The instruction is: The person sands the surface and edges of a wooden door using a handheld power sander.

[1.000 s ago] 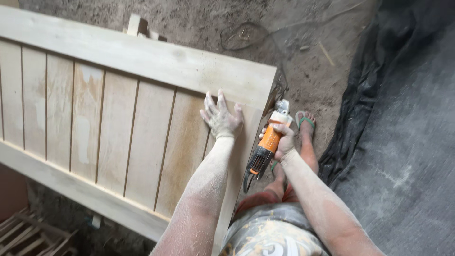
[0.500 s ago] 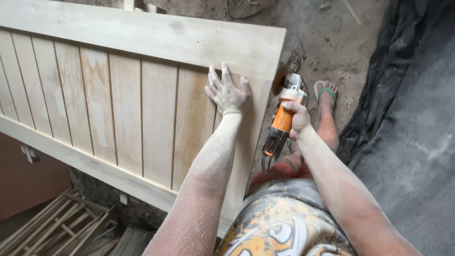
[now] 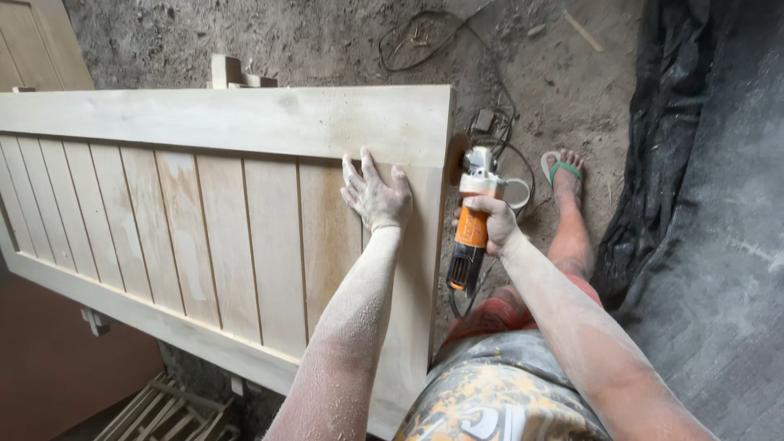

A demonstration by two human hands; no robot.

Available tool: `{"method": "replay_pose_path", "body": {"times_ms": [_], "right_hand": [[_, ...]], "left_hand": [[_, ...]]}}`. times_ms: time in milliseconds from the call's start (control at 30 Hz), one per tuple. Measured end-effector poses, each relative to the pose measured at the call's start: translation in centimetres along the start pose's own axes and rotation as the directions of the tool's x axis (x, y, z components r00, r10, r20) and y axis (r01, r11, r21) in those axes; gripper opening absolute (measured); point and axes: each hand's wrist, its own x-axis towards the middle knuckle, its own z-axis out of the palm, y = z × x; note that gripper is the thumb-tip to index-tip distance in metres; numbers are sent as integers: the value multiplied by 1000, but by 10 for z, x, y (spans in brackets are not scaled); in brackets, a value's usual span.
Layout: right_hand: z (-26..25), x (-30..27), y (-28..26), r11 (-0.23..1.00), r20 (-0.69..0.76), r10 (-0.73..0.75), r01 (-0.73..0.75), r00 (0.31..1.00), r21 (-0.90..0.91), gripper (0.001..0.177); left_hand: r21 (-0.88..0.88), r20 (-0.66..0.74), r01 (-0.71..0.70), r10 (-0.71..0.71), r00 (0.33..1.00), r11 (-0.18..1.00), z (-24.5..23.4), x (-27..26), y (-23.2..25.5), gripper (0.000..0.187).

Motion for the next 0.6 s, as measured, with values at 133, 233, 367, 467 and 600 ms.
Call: {"method": "replay_pose_path", "body": {"times_ms": [133, 233, 367, 467, 600], "right_hand": [[2, 12, -7, 999, -25, -52, 52, 998, 1, 38], [2, 13, -14, 997, -18, -66, 66, 998, -45, 40], [11, 17, -19, 997, -33, -78, 77, 996, -30, 40], [12, 16, -28, 999, -17, -35, 35, 999, -13, 41], [14, 14, -23, 996, 26, -68, 69, 997, -52, 42]], "left_hand": [[5, -10, -14, 14, 1000, 1000, 2, 5, 1, 79], [4, -12, -21, 21, 1000, 1000, 2, 4, 1, 79], [8, -7, -17, 17, 1000, 1000, 3, 4, -1, 79], [16, -12, -29, 29, 1000, 999, 1, 5, 0, 80], [8, 10, 0, 0, 1000, 1000, -4, 1, 2, 80]]}}
